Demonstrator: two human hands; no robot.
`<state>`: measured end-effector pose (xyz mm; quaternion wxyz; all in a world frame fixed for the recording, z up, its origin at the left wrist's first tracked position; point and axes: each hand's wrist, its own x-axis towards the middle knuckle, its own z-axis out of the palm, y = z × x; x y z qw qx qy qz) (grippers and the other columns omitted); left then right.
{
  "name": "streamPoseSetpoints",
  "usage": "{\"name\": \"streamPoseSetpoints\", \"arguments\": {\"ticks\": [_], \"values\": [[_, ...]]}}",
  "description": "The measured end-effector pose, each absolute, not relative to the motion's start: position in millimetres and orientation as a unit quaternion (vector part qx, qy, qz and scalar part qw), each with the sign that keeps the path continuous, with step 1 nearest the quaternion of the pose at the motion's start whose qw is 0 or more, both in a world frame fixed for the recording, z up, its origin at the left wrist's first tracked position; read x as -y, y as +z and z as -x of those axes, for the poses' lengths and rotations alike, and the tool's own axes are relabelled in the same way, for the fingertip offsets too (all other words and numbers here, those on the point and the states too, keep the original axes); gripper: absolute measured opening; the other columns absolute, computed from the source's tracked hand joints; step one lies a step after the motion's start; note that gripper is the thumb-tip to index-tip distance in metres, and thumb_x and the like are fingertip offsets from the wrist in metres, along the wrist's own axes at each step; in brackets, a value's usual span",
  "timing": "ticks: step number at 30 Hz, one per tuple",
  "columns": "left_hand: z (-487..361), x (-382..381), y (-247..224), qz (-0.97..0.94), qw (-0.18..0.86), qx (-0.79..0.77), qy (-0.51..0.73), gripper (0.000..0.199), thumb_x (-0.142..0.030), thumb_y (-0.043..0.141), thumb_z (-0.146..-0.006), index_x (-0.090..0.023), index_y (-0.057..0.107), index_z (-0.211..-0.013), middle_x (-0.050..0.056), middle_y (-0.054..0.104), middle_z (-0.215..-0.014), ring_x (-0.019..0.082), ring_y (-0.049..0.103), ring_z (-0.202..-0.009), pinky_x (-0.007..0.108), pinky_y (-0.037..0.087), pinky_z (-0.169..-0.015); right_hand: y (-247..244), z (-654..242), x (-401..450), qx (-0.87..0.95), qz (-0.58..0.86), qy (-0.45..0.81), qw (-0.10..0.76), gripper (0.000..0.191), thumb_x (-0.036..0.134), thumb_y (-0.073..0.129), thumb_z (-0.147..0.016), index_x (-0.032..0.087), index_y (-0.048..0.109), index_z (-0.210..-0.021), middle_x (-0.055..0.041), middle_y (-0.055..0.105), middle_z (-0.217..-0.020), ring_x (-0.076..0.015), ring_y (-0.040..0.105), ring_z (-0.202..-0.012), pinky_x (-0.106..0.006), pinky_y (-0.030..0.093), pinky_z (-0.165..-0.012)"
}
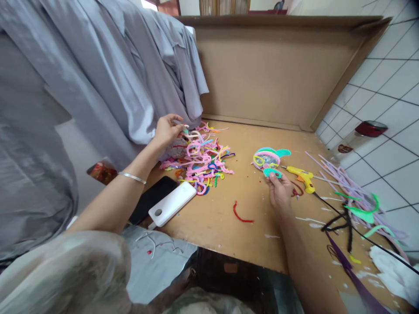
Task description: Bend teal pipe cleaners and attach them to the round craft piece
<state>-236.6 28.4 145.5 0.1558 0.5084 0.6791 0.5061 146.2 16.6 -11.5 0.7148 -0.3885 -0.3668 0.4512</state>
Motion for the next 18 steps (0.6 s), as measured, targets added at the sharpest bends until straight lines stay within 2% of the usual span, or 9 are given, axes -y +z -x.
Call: {"name": "streamPoseSetpoints", "arguments": {"ticks": [4,7,10,13,16,18], "values": [[236.3,-24.1,148.1,-0.519,0.171,-0.662,0.513,0.016,-0.019,0.060,-0.071,-0.015,0.066,-0.085,0.002,0.065,-0.064,0.010,0.056,-0.051,0.022,0.050,-0.057,-11.4,-145.5,-15.6,0.367,0.392,0.453,0.712,0.030,0.035,0.085,-0.059,0.019,0.071,-0.080,0.0012,0.069,-0.074,-0.0112,0.059,-0.065,-0.028,0.050,-0.065],[239.8,-21.4,145.5,-0.545,0.145,-0.685,0.461,0.021,-0.022,0.059,-0.070,-0.014,0.072,-0.086,0.003,0.067,-0.064,0.014,0.060,-0.058,0.023,0.050,-0.059,-9.6,-145.0,-14.8,0.358,0.393,0.459,0.712,0.032,0.035,0.086,-0.056,0.019,0.070,-0.079,0.0010,0.070,-0.075,-0.0111,0.058,-0.065,-0.027,0.050,-0.064],[242.5,-19.6,143.2,-0.568,0.073,-0.718,0.395,0.027,-0.022,0.063,-0.066,-0.015,0.076,-0.090,0.005,0.072,-0.070,0.020,0.066,-0.071,0.027,0.052,-0.069,-7.7,-145.1,-14.3,0.359,0.392,0.464,0.709,0.033,0.036,0.087,-0.055,0.020,0.070,-0.079,0.0003,0.071,-0.077,-0.0119,0.060,-0.067,-0.027,0.050,-0.064],[242.1,-18.1,142.8,-0.593,0.011,-0.729,0.343,0.021,-0.020,0.065,-0.066,-0.017,0.076,-0.084,0.007,0.075,-0.079,0.025,0.069,-0.086,0.030,0.051,-0.083,-6.9,-145.7,-14.1,0.359,0.395,0.466,0.706,0.033,0.036,0.086,-0.055,0.020,0.069,-0.078,0.0014,0.069,-0.076,-0.0118,0.060,-0.067,-0.027,0.050,-0.065],[239.8,-16.3,142.9,-0.610,-0.009,-0.724,0.322,0.015,-0.018,0.061,-0.072,-0.016,0.075,-0.078,0.008,0.075,-0.083,0.027,0.069,-0.095,0.033,0.049,-0.092,-7.0,-145.8,-14.3,0.353,0.399,0.466,0.706,0.033,0.035,0.086,-0.055,0.020,0.070,-0.079,0.0022,0.069,-0.075,-0.0113,0.060,-0.065,-0.027,0.050,-0.064],[238.1,-14.8,143.1,-0.601,-0.005,-0.721,0.344,0.014,-0.017,0.060,-0.074,-0.014,0.073,-0.078,0.009,0.074,-0.084,0.026,0.068,-0.095,0.034,0.048,-0.093,-7.2,-145.5,-14.5,0.343,0.401,0.469,0.708,0.033,0.034,0.086,-0.053,0.020,0.070,-0.077,0.0026,0.069,-0.074,-0.0113,0.059,-0.065,-0.027,0.050,-0.064]]}}
